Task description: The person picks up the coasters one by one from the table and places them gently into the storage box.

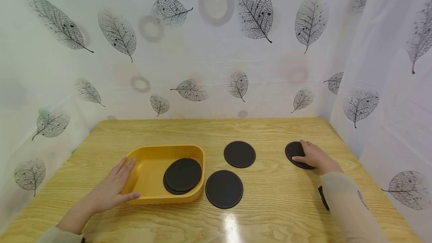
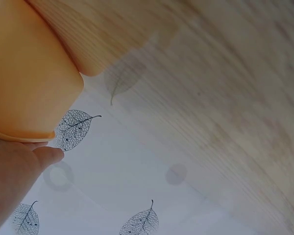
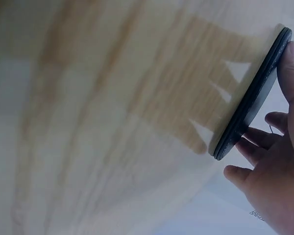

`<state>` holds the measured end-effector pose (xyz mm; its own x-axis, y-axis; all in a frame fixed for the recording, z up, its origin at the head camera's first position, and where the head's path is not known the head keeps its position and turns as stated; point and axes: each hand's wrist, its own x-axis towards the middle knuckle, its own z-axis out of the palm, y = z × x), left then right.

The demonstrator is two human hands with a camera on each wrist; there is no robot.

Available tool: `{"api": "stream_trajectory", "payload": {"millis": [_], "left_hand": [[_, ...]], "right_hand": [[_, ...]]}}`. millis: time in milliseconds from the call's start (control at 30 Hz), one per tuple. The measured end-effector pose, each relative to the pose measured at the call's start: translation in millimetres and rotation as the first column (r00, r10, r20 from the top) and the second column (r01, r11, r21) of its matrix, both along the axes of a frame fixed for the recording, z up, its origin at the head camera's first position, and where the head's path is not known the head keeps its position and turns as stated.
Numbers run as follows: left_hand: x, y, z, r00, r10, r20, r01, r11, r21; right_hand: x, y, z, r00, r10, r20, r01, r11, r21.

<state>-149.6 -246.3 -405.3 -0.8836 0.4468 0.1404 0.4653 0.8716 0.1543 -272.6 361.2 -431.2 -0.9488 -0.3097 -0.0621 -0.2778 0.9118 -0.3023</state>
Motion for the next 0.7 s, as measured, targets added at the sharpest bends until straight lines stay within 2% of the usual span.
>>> {"api": "stream_trajectory", "payload": {"millis": [133, 300, 467, 700], "left_hand": [[0.1, 0.1, -0.6, 1.0, -0.002, 0.001, 0.002, 1.0, -0.003], [0.3, 0.2, -1.2, 1.0, -0.005, 0.011, 0.005, 1.0, 0.001], [0.5, -0.4, -2.7, 1.0, -0.003, 0.015, 0.003, 1.0, 0.004], [-0.9, -1.5, -2.9, 1.0, 0.007, 0.017, -0.007, 1.0, 0.003]], "right_hand": [[-0.4, 0.8, -0.9, 0.999, -0.026, 0.022, 0.026, 1.0, 0.009], [4.2, 1.0, 1.1, 0.994, -0.097, 0.041, 0.095, 0.995, 0.032], [6.9, -2.4, 8.8, 0.988, -0.155, -0.007, 0.155, 0.987, 0.039], [10.9, -13.9, 18.8, 0.979, -0.186, -0.079, 0.19, 0.981, 0.041]]}}
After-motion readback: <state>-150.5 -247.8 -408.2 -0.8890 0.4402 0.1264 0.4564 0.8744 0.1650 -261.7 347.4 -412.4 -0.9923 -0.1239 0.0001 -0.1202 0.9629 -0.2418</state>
